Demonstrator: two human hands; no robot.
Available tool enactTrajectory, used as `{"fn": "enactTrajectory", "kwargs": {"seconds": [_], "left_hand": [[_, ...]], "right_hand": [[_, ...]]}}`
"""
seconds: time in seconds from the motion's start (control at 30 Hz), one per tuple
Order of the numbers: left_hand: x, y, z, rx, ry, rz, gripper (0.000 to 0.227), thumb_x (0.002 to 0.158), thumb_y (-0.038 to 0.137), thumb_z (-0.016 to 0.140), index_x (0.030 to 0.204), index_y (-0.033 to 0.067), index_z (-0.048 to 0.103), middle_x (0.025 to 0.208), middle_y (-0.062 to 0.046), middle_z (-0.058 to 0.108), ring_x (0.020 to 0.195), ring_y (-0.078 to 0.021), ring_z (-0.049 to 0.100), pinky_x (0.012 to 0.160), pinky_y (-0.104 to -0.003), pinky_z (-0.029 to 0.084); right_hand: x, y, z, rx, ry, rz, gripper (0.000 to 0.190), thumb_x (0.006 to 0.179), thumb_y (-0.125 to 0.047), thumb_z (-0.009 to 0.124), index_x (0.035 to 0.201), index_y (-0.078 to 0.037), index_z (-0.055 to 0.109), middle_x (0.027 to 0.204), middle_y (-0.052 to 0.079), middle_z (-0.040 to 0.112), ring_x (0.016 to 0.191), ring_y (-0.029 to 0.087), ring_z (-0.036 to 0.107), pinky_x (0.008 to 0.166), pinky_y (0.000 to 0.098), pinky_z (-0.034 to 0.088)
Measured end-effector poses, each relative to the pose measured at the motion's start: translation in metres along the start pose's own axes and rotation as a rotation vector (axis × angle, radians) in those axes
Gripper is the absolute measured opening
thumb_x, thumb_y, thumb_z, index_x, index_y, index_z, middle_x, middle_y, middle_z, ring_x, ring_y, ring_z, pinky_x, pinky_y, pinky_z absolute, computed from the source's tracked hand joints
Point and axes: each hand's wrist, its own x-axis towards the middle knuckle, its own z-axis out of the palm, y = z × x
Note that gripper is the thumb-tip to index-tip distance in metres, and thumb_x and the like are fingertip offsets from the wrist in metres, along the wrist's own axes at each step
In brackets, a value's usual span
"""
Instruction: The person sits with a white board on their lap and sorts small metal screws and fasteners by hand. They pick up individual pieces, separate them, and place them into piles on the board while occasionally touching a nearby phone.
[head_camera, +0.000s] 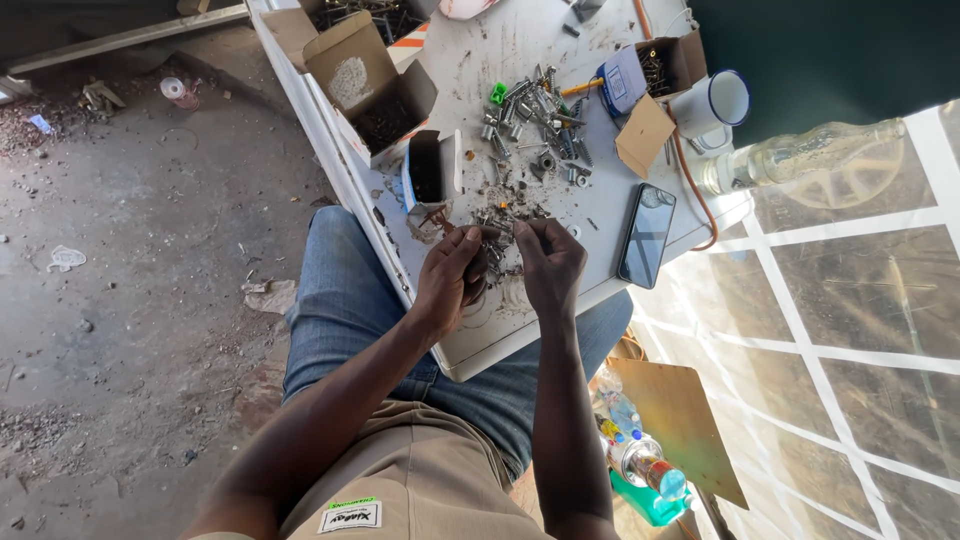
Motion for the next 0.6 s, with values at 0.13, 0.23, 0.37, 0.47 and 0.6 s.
{"fn": "enactTrajectory", "kwargs": {"seconds": [0.13, 0.23, 0.37, 0.47, 0.6], "left_hand": [[0.003, -0.005, 0.012, 0.098, 0.115, 0.022, 0.040, 0.114, 0.030, 0.051, 0.131, -0.0052, 0.060, 0.062, 0.000, 0.041, 0.041, -0.0055, 0.034, 0.041, -0.022, 0.027], [0.006, -0.012, 0.013, 0.112, 0.191, 0.010, 0.041, 0.110, 0.029, 0.059, 0.132, -0.0064, 0.059, 0.062, 0.001, 0.041, 0.046, -0.0027, 0.033, 0.041, -0.019, 0.025], [0.006, -0.018, 0.012, 0.160, 0.202, -0.026, 0.035, 0.105, 0.025, 0.070, 0.121, -0.0064, 0.069, 0.060, -0.001, 0.047, 0.042, -0.0026, 0.038, 0.037, -0.017, 0.027], [0.007, -0.020, 0.012, 0.158, 0.206, -0.021, 0.028, 0.103, 0.022, 0.073, 0.112, -0.0051, 0.072, 0.059, -0.002, 0.047, 0.041, -0.0022, 0.037, 0.036, -0.018, 0.027], [0.007, -0.019, 0.011, 0.140, 0.190, -0.026, 0.021, 0.102, 0.017, 0.073, 0.106, -0.0038, 0.072, 0.061, -0.002, 0.046, 0.040, -0.0024, 0.036, 0.035, -0.019, 0.026]], "right_hand": [[-0.010, 0.006, -0.008, 0.109, -0.015, 0.066, 0.021, 0.096, -0.020, 0.069, 0.078, -0.011, 0.071, 0.062, -0.001, 0.053, 0.067, 0.006, 0.047, 0.060, 0.0260, 0.041], [-0.015, -0.002, -0.012, 0.170, -0.032, 0.090, 0.020, 0.096, -0.021, 0.070, 0.079, -0.009, 0.072, 0.061, 0.000, 0.052, 0.067, 0.005, 0.046, 0.059, 0.0244, 0.038], [-0.018, -0.012, -0.016, 0.195, -0.051, 0.090, 0.022, 0.096, -0.019, 0.070, 0.078, -0.006, 0.072, 0.059, 0.002, 0.050, 0.065, 0.006, 0.045, 0.059, 0.0242, 0.038], [-0.018, -0.010, -0.018, 0.204, -0.054, 0.091, 0.023, 0.096, -0.018, 0.069, 0.078, -0.005, 0.072, 0.058, 0.003, 0.049, 0.064, 0.007, 0.044, 0.059, 0.0249, 0.038], [-0.019, -0.008, -0.020, 0.198, -0.043, 0.079, 0.024, 0.097, -0.019, 0.068, 0.078, -0.006, 0.073, 0.058, 0.003, 0.050, 0.065, 0.007, 0.045, 0.059, 0.0259, 0.038]]}}
